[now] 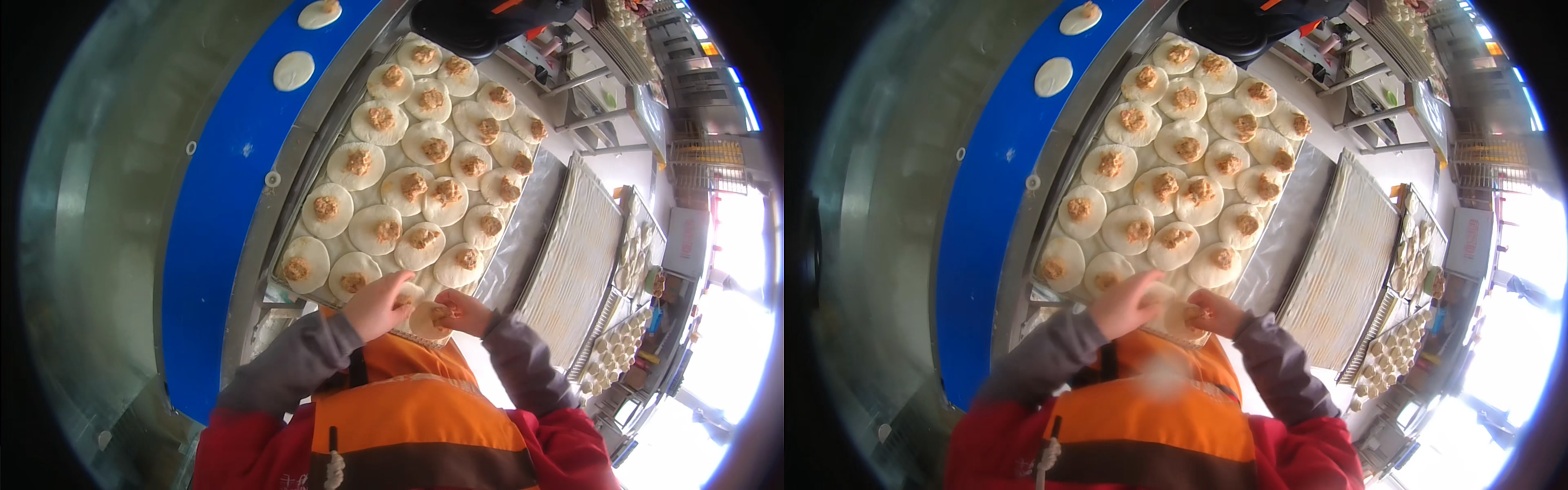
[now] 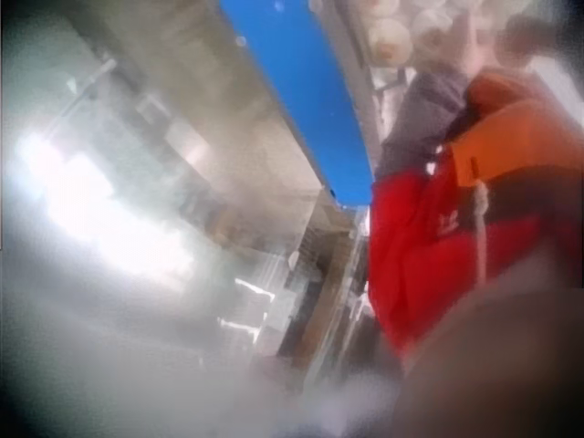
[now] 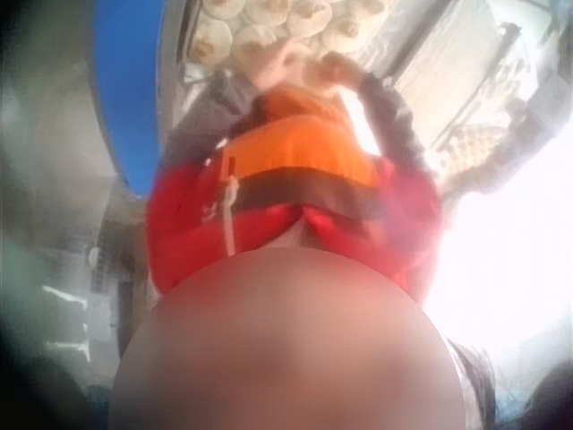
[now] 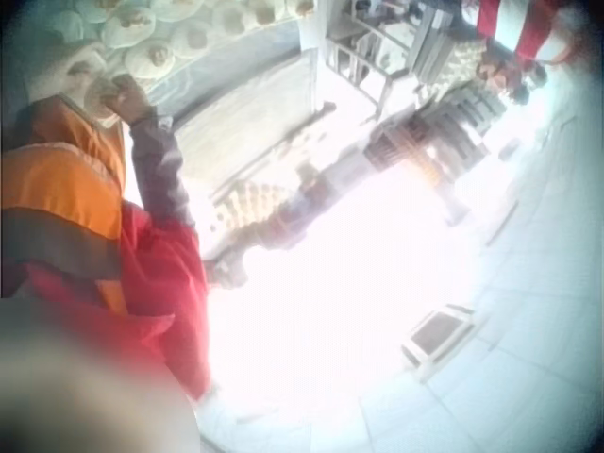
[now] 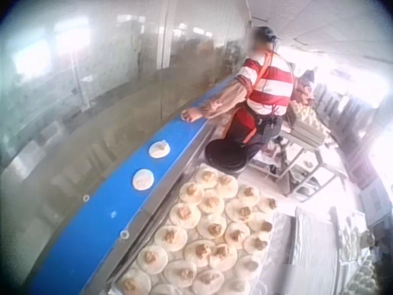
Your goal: The person places filling onto dough discs on a conveyor belt and then folds and pleats them into buns, arranging the finished buns on a tray. The person repeats this process continuously while other workers perform similar tasks nearby.
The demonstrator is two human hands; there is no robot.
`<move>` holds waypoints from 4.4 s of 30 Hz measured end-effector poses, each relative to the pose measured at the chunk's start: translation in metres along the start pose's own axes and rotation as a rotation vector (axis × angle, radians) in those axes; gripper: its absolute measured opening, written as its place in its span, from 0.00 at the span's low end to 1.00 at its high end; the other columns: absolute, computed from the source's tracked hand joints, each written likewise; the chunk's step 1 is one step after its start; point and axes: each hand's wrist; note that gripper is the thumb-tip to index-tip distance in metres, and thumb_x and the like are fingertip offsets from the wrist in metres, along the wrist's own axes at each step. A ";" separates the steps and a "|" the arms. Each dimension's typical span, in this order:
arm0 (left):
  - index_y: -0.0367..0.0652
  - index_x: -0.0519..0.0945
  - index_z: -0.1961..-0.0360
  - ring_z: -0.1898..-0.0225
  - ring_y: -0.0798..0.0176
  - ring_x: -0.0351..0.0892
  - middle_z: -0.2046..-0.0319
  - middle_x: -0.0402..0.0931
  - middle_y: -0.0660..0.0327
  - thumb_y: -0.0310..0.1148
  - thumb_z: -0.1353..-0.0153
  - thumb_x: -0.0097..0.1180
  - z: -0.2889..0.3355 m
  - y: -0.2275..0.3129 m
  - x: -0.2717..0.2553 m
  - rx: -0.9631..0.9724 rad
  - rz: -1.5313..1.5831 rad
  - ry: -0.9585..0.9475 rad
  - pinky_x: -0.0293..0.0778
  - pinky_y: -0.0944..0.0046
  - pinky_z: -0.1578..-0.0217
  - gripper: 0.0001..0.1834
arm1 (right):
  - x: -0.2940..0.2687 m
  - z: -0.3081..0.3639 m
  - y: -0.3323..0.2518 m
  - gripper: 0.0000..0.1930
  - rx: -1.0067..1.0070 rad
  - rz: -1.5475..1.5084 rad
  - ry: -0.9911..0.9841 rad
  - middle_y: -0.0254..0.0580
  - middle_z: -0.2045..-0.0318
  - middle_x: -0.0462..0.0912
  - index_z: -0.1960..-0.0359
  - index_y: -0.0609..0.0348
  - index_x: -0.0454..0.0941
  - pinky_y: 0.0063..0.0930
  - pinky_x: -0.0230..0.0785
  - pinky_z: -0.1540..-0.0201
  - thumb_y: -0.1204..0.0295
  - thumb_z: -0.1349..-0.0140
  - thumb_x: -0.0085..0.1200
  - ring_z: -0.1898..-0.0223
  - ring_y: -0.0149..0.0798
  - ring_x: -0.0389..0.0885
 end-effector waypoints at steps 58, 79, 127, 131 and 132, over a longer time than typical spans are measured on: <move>0.45 0.70 0.41 0.57 0.56 0.80 0.53 0.77 0.56 0.37 0.31 0.48 0.196 -0.083 -0.222 -0.287 1.238 0.804 0.79 0.56 0.61 0.19 | 0.060 -0.095 -0.176 0.31 -0.557 -0.086 -0.046 0.46 0.53 0.81 0.39 0.58 0.66 0.33 0.73 0.48 0.66 0.43 0.64 0.52 0.40 0.81; 0.39 0.64 0.39 0.43 0.55 0.70 0.45 0.70 0.55 0.34 0.33 0.47 0.037 0.064 -0.092 -0.272 0.920 0.376 0.69 0.52 0.44 0.23 | 0.025 0.081 0.068 0.26 -0.382 -0.944 0.545 0.42 0.49 0.77 0.39 0.64 0.64 0.32 0.71 0.45 0.78 0.39 0.57 0.48 0.35 0.76; 0.37 0.63 0.39 0.45 0.58 0.72 0.46 0.70 0.55 0.34 0.34 0.47 0.072 0.019 -0.082 -0.355 0.909 0.289 0.70 0.54 0.46 0.24 | 0.085 0.055 0.038 0.15 -0.267 0.348 1.025 0.40 0.50 0.78 0.56 0.56 0.78 0.42 0.70 0.47 0.75 0.48 0.51 0.46 0.46 0.75; 0.38 0.63 0.39 0.45 0.57 0.72 0.46 0.70 0.55 0.33 0.34 0.46 0.082 0.021 -0.079 -0.399 0.901 0.362 0.69 0.53 0.46 0.23 | 0.035 0.026 0.041 0.18 -0.232 0.562 1.106 0.37 0.50 0.78 0.54 0.54 0.78 0.40 0.68 0.46 0.78 0.49 0.49 0.46 0.46 0.74; 0.38 0.63 0.39 0.45 0.56 0.72 0.46 0.70 0.55 0.33 0.34 0.46 0.086 0.022 -0.078 -0.387 0.902 0.384 0.70 0.53 0.46 0.23 | 0.023 0.023 0.042 0.19 -0.247 0.567 1.047 0.37 0.50 0.78 0.53 0.53 0.77 0.40 0.67 0.45 0.78 0.49 0.49 0.46 0.46 0.74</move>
Point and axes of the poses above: each hand's wrist, its own z-axis away from the middle knuckle, its own x-axis out of the palm, y = z × x
